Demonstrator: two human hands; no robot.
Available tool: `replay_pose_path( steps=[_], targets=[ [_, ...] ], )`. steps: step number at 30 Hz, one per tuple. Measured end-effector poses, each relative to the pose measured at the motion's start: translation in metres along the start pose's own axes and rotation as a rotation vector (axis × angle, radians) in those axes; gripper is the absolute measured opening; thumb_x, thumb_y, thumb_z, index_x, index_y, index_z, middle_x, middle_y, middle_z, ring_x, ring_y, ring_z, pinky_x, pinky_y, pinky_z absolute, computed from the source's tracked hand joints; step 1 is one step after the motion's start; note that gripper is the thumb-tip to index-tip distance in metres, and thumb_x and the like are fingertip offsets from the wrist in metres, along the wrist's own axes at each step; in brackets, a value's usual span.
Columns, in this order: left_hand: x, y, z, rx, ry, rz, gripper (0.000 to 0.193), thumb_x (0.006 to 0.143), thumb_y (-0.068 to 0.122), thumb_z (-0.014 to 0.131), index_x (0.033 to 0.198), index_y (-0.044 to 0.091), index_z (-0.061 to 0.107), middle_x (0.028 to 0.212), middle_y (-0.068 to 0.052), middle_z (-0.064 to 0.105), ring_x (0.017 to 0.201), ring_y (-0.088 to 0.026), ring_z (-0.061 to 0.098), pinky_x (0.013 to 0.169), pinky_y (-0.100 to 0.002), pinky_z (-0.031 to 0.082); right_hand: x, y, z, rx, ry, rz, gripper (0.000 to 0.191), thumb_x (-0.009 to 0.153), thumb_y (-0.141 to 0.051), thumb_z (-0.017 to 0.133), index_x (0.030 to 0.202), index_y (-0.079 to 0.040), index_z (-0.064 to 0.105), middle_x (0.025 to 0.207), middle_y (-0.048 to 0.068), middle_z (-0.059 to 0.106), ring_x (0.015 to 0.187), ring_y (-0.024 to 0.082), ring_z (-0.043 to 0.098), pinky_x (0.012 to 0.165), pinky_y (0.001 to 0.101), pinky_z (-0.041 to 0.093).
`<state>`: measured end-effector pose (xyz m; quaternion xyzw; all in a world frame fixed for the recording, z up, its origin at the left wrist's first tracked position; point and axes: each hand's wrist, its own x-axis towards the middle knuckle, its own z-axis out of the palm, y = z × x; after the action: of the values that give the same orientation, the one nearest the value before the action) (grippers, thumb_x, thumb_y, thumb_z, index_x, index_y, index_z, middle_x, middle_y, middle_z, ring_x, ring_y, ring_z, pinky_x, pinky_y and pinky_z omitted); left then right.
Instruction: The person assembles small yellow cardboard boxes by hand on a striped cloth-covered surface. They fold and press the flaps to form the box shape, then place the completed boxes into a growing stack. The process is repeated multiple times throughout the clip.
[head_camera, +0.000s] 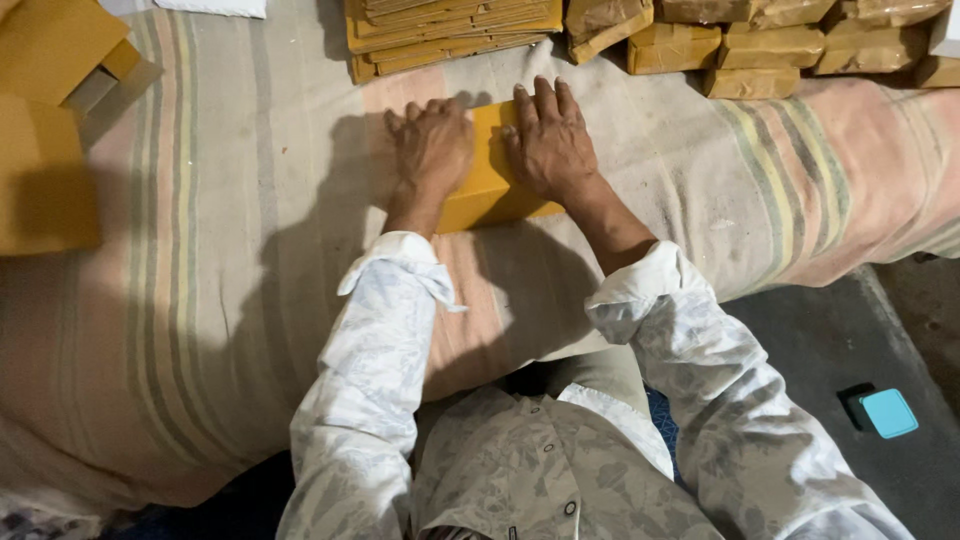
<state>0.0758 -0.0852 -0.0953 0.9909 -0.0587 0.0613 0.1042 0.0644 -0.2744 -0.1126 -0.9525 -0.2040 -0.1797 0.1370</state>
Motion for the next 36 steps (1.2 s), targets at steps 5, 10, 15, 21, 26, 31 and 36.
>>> replay_pose_path(
  steps=[5, 10, 15, 21, 26, 31, 36],
  targets=[
    [0.015, 0.046, 0.008, -0.037, 0.077, 0.134, 0.033, 0.107, 0.031, 0.04, 0.119, 0.009, 0.062, 0.122, -0.016, 0.067, 0.117, -0.034, 0.061, 0.109, -0.061, 0.034, 0.006, 0.006, -0.003, 0.03, 0.007, -0.037, 0.061, 0.106, -0.03, 0.046, 0.149, 0.013, 0.045, 0.152, 0.031, 0.045, 0.146, 0.045, 0.037, 0.121, 0.0541, 0.03],
    [0.011, 0.043, 0.007, -0.084, 0.099, 0.14, 0.036, 0.107, 0.035, 0.04, 0.117, 0.009, 0.063, 0.12, -0.015, 0.069, 0.117, -0.035, 0.061, 0.106, -0.054, 0.041, 0.004, 0.002, -0.01, 0.006, -0.136, 0.064, 0.063, 0.102, -0.035, 0.049, 0.15, 0.005, 0.038, 0.156, 0.028, 0.036, 0.134, 0.049, 0.045, 0.109, 0.0519, 0.039],
    [0.005, -0.002, -0.005, -0.074, -0.003, 0.013, 0.048, 0.106, 0.039, 0.033, 0.123, 0.004, 0.061, 0.124, -0.02, 0.065, 0.114, -0.037, 0.059, 0.101, -0.057, 0.041, 0.001, -0.011, -0.021, 0.127, -0.187, 0.223, 0.063, 0.104, -0.033, 0.046, 0.157, -0.002, 0.032, 0.159, 0.022, 0.033, 0.118, 0.052, 0.056, 0.101, 0.0524, 0.048],
    [0.001, -0.017, -0.007, 0.064, 0.007, -0.124, 0.051, 0.109, 0.04, 0.03, 0.124, 0.004, 0.063, 0.127, -0.019, 0.065, 0.122, -0.041, 0.056, 0.109, -0.062, 0.033, 0.005, -0.009, -0.013, 0.086, -0.215, 0.209, 0.066, 0.105, -0.033, 0.044, 0.159, 0.002, 0.026, 0.159, 0.027, 0.028, 0.115, 0.053, 0.057, 0.101, 0.0513, 0.048],
    [0.01, 0.024, 0.0, -0.047, 0.056, 0.078, 0.041, 0.1, 0.031, 0.038, 0.13, 0.022, 0.064, 0.128, -0.012, 0.067, 0.118, -0.037, 0.059, 0.107, -0.067, 0.029, 0.002, 0.0, 0.003, 0.071, -0.191, 0.232, 0.072, 0.105, -0.036, 0.045, 0.157, 0.009, 0.024, 0.159, 0.037, 0.021, 0.118, 0.054, 0.055, 0.102, 0.0485, 0.049],
    [0.018, 0.05, 0.006, -0.184, 0.081, 0.223, 0.031, 0.103, 0.028, 0.044, 0.128, 0.021, 0.061, 0.126, -0.005, 0.07, 0.117, -0.029, 0.062, 0.103, -0.054, 0.04, 0.003, 0.004, -0.001, -0.086, -0.11, 0.02, 0.072, 0.099, -0.038, 0.054, 0.148, 0.01, 0.034, 0.156, 0.029, 0.032, 0.137, 0.055, 0.048, 0.095, 0.049, 0.054],
    [0.014, 0.027, 0.001, -0.085, -0.033, 0.146, 0.035, 0.108, 0.039, 0.038, 0.129, 0.019, 0.058, 0.126, -0.009, 0.066, 0.117, -0.031, 0.06, 0.103, -0.054, 0.039, 0.0, -0.003, -0.013, 0.132, -0.179, 0.269, 0.068, 0.102, -0.033, 0.052, 0.156, 0.004, 0.03, 0.153, 0.033, 0.03, 0.106, 0.053, 0.062, 0.093, 0.0521, 0.053]
  ],
)
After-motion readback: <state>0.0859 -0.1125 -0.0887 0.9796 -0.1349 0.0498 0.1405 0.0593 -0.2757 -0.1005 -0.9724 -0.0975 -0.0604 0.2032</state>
